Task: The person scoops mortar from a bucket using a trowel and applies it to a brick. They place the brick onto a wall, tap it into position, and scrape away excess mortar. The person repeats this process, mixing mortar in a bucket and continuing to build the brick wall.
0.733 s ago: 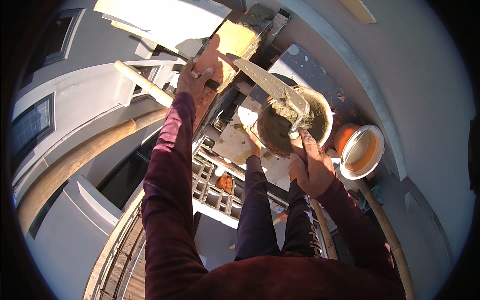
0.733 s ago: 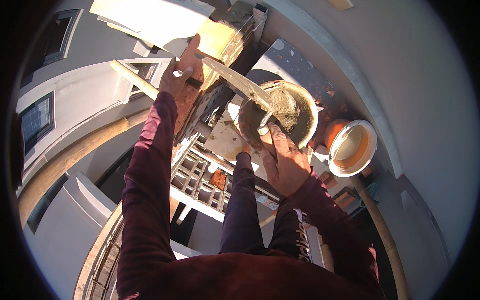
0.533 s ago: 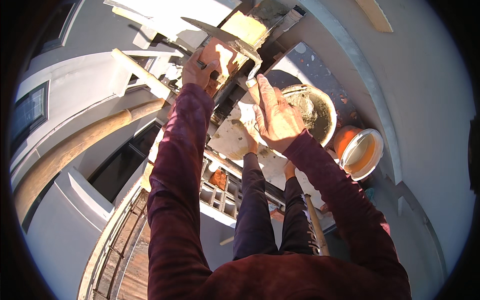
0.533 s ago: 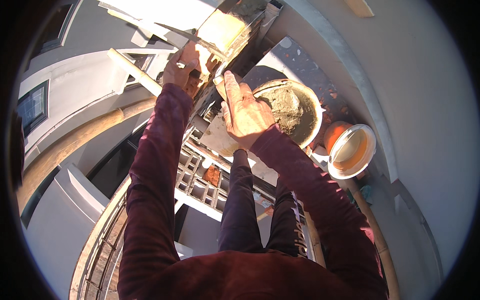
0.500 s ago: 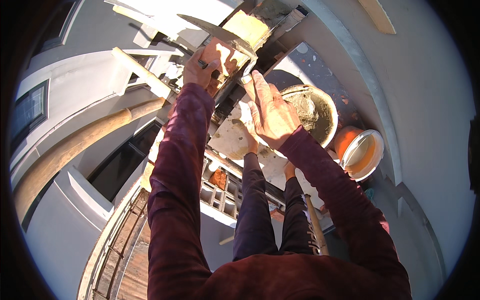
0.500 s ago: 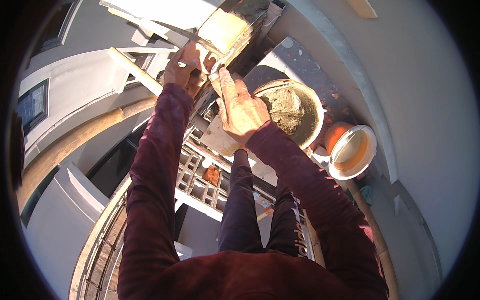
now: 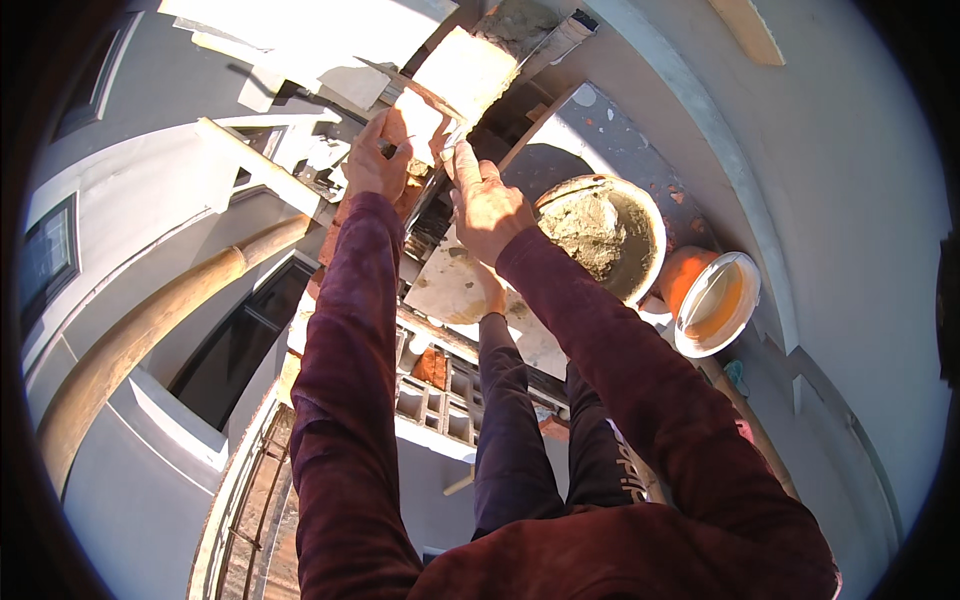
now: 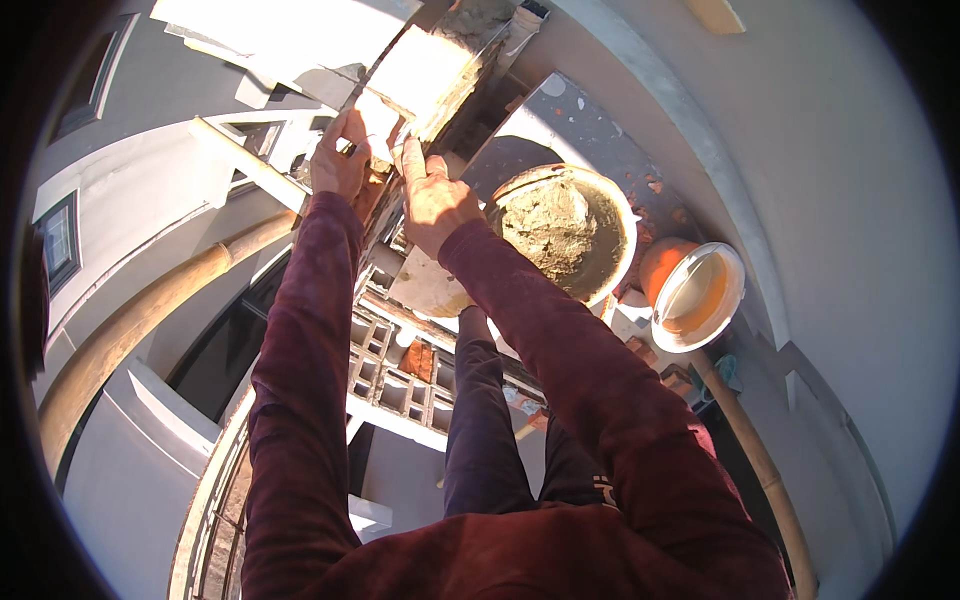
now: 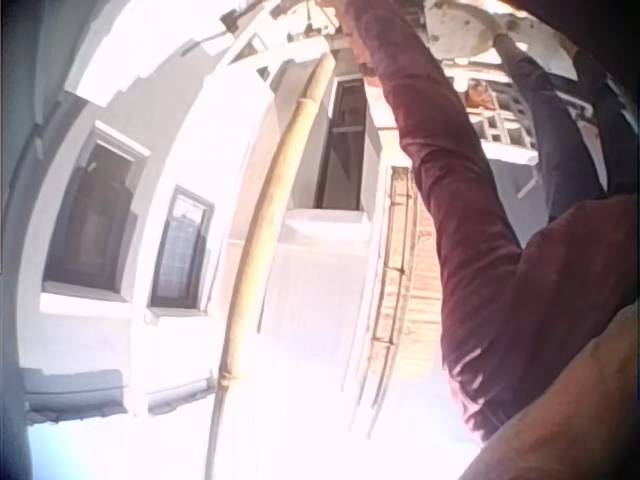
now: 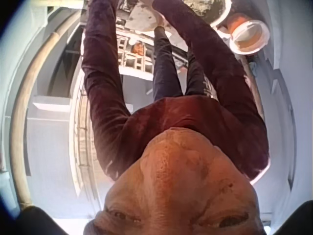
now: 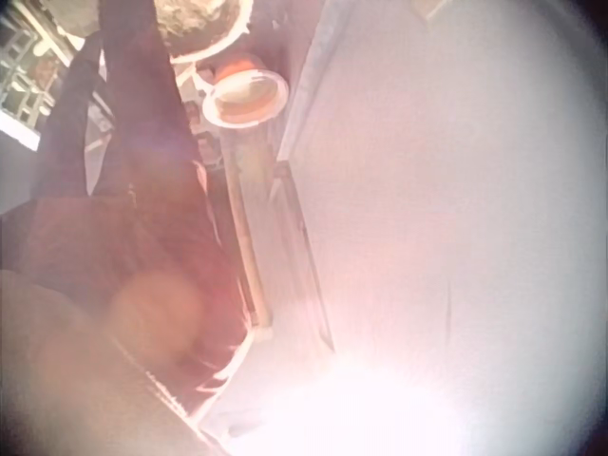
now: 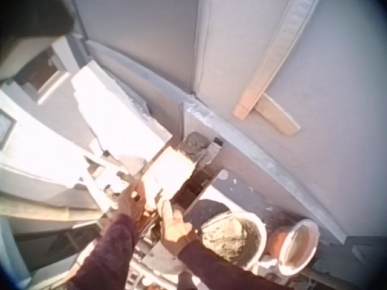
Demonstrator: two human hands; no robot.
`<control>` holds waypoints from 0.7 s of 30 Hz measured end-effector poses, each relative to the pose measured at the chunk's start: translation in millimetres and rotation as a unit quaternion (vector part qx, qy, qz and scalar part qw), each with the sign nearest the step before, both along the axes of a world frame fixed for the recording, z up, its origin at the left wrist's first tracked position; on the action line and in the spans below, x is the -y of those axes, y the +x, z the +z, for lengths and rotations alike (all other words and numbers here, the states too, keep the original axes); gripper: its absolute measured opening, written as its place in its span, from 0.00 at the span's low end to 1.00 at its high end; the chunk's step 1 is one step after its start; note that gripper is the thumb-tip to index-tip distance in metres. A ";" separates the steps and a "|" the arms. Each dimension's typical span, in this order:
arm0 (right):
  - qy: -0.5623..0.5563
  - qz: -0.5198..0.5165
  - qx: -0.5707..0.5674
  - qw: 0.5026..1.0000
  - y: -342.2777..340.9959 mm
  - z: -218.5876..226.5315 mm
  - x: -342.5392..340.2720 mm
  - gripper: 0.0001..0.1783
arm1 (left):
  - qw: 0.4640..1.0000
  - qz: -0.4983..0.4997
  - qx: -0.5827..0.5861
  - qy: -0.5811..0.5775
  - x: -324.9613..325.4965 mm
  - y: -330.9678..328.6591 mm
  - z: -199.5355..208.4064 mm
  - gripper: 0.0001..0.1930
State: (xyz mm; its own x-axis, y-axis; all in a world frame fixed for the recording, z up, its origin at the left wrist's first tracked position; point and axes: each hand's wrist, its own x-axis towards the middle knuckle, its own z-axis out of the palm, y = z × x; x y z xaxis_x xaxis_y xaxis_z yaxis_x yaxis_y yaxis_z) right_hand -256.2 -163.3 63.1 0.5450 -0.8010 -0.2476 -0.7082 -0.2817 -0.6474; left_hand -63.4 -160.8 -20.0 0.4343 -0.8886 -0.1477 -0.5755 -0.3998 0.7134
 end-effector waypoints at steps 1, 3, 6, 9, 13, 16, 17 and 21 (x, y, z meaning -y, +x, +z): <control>0.025 0.000 -0.022 0.999 1.5 -1.4 3.3 0.35 | 1.000 0.003 0.011 -0.002 -0.7 0.1 -2.7 0.29; -0.003 0.001 0.005 1.000 -2.9 -0.3 -2.1 0.35 | 0.999 0.007 0.031 -0.004 -5.7 -3.7 -2.9 0.29; 0.029 0.004 0.012 1.000 -7.0 -1.8 1.3 0.36 | 1.000 0.002 0.008 -0.001 -0.3 -4.7 0.4 0.29; -0.041 0.000 0.036 0.999 -7.7 -10.5 -7.6 0.35 | 0.999 0.001 0.031 -0.009 -2.9 1.0 -11.8 0.29; 0.016 0.002 -0.019 1.000 -9.7 -11.0 -6.9 0.34 | 0.999 0.000 0.018 0.032 -1.2 -5.1 -0.1 0.31; -0.022 -0.021 0.048 0.998 -9.3 -2.4 -8.0 0.35 | 0.999 -0.004 0.028 0.022 -1.5 -7.6 -0.2 0.32; -0.044 -0.029 0.076 0.996 -8.6 1.5 -8.2 0.36 | 0.999 -0.002 0.026 0.018 -1.3 -5.3 -0.1 0.32; 0.114 0.008 -0.067 0.991 -6.8 0.0 8.9 0.35 | 0.999 -0.009 0.030 0.020 -1.7 -8.4 2.1 0.32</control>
State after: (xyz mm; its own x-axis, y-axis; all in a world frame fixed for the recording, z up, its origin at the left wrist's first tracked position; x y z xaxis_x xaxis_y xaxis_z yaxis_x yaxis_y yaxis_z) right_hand -263.0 -172.3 63.2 0.5075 -0.7070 -0.4925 -0.7889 -0.1515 -0.5955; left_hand -71.8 -159.1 -17.9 0.4270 -0.8905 -0.1575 -0.6239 -0.4161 0.6615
